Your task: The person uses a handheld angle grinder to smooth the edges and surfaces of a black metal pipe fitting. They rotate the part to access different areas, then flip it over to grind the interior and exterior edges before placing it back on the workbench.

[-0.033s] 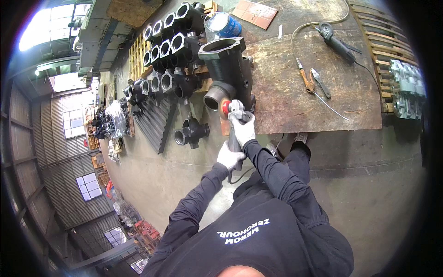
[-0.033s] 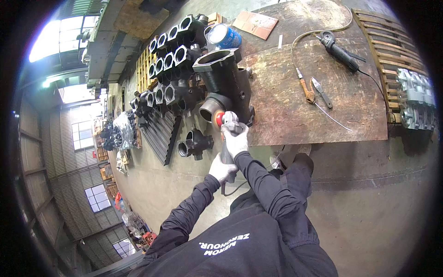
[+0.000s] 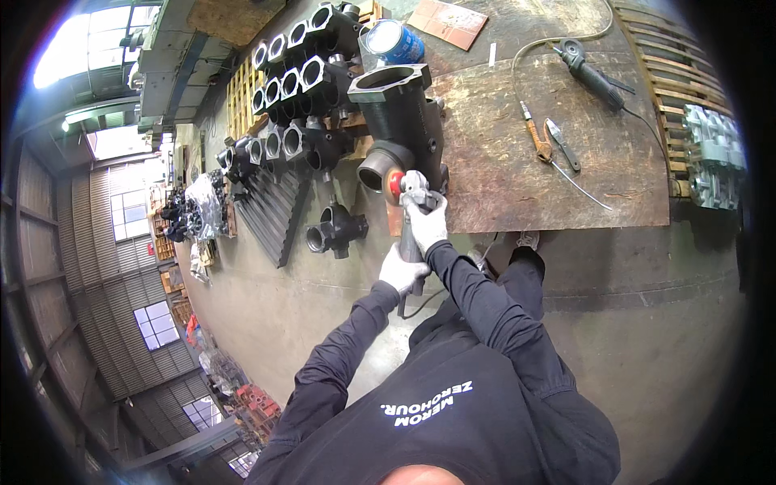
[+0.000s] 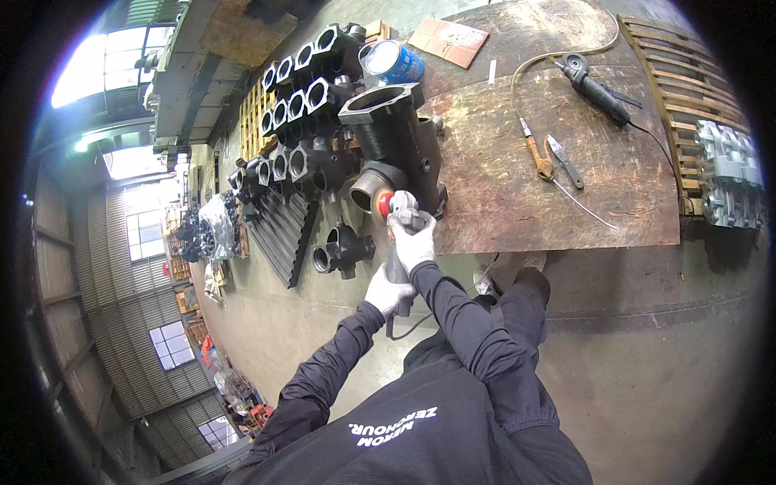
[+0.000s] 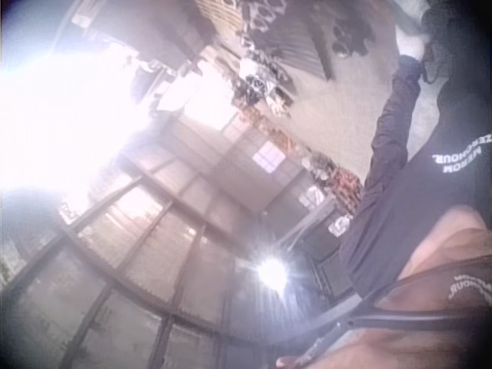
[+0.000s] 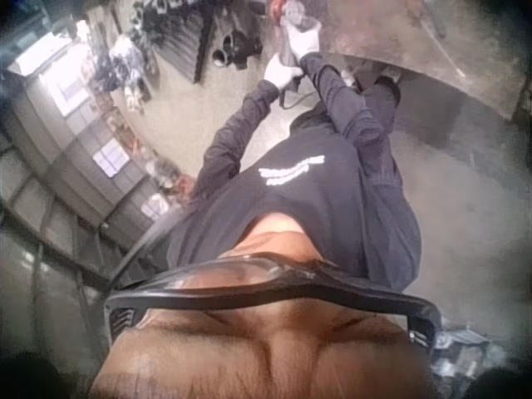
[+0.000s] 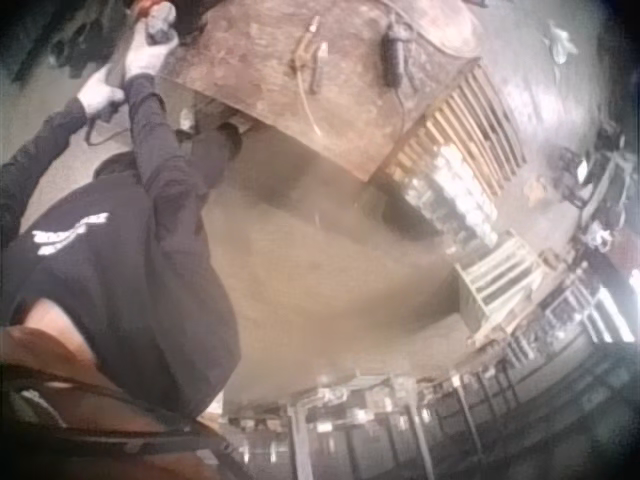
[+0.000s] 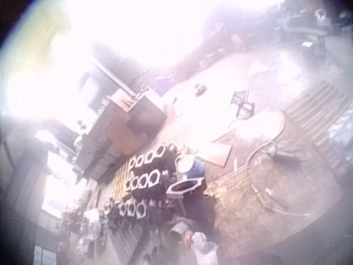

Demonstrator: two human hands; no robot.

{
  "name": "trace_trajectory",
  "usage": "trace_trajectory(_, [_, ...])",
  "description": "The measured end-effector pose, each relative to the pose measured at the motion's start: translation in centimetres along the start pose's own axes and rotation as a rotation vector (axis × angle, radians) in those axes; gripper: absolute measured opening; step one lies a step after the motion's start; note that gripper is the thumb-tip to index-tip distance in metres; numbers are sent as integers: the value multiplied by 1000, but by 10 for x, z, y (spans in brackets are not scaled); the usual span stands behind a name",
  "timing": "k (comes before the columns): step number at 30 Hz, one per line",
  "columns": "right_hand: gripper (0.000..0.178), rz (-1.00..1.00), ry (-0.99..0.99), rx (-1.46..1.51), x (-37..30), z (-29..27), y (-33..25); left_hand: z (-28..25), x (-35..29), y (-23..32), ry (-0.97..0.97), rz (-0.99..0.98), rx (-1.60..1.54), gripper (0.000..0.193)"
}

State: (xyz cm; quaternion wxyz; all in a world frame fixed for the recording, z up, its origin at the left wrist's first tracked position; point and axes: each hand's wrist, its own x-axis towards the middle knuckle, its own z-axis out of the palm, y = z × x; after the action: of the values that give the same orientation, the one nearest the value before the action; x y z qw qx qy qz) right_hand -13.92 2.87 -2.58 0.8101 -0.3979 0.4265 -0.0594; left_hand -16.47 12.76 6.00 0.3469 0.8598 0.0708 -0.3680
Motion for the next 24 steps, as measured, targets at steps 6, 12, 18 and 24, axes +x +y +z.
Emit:
trace_trajectory(6, [85,149,-7,26,-4,-6,5,5,-5,-2,-28,-97,-12,64])
trace_trajectory(12, [86,49,-13,23,6,1,-7,1,8,-4,37,4,48,68])
trace_trajectory(18, [85,72,-42,28,7,-2,-10,5,7,6,31,-8,72,58])
trace_trajectory(24, [79,29,-16,24,12,-1,-5,10,-1,16,14,-70,-37,65])
